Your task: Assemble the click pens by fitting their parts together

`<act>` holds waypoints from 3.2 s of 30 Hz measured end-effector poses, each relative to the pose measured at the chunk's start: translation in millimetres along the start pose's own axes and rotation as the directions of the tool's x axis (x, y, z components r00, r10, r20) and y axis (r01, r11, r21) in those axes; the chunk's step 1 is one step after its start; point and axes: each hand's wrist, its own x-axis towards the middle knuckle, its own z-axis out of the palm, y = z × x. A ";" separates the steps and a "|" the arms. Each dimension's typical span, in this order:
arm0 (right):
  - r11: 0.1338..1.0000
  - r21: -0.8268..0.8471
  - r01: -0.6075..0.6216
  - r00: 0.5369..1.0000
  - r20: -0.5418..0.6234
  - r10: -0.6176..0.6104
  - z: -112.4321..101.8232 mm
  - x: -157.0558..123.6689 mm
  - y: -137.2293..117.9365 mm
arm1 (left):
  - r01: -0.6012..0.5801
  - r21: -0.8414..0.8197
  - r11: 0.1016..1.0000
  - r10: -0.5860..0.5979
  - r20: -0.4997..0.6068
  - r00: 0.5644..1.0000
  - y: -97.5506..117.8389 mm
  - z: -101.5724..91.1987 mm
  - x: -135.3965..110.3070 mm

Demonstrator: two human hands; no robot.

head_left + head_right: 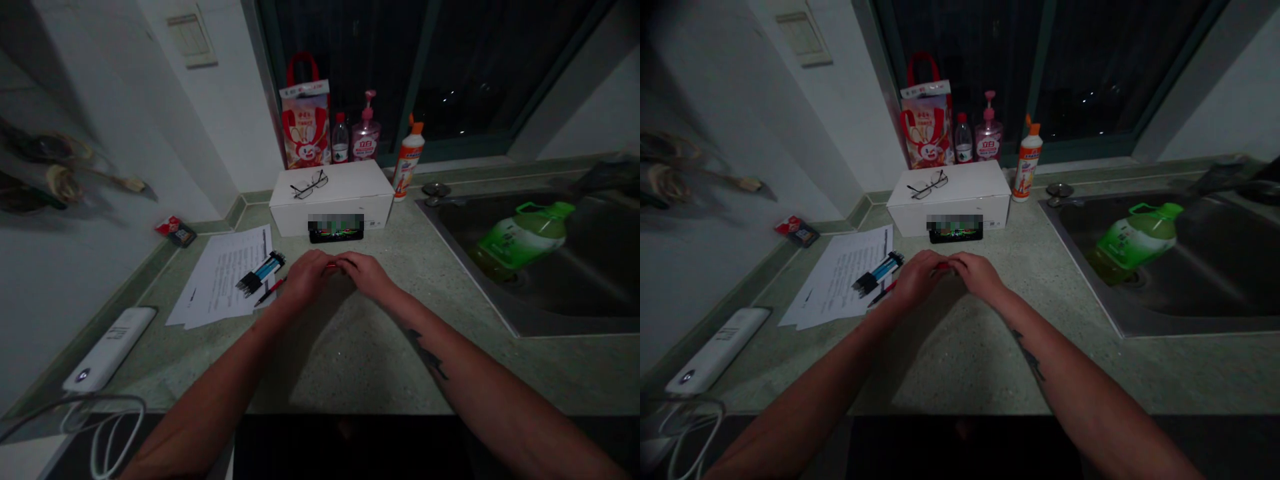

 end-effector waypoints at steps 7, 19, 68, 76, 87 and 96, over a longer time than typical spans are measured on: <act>0.945 0.245 -0.219 0.976 0.039 0.216 -18.7 -2.5 18.6 | 0.221 -0.330 0.918 -0.253 -0.057 0.966 -4.9 9.1 5.1; 0.999 0.031 -0.011 1.000 -0.022 0.012 -4.0 -10.2 10.9 | 0.421 -0.459 0.782 -0.429 0.092 0.899 -14.0 5.8 -4.8; 0.959 -0.225 0.174 0.982 -0.034 -0.186 -11.9 -14.9 1.9 | 0.385 -0.511 0.769 -0.408 0.071 0.910 0.4 7.7 -9.9; 0.866 -0.457 0.203 0.977 0.035 -0.210 -17.3 -15.6 0.1 | 0.294 -0.280 0.914 -0.272 0.117 0.955 4.4 5.5 -10.3; 0.588 -0.784 0.202 0.977 0.120 -0.175 -32.5 -13.4 -4.9 | 0.417 -0.121 0.901 -0.418 0.013 0.908 0.0 3.8 -9.4; 0.650 -0.729 0.215 0.975 0.203 -0.095 -34.6 -16.7 -2.4 | 0.409 -0.136 0.902 -0.409 0.031 0.912 -2.0 6.7 -10.6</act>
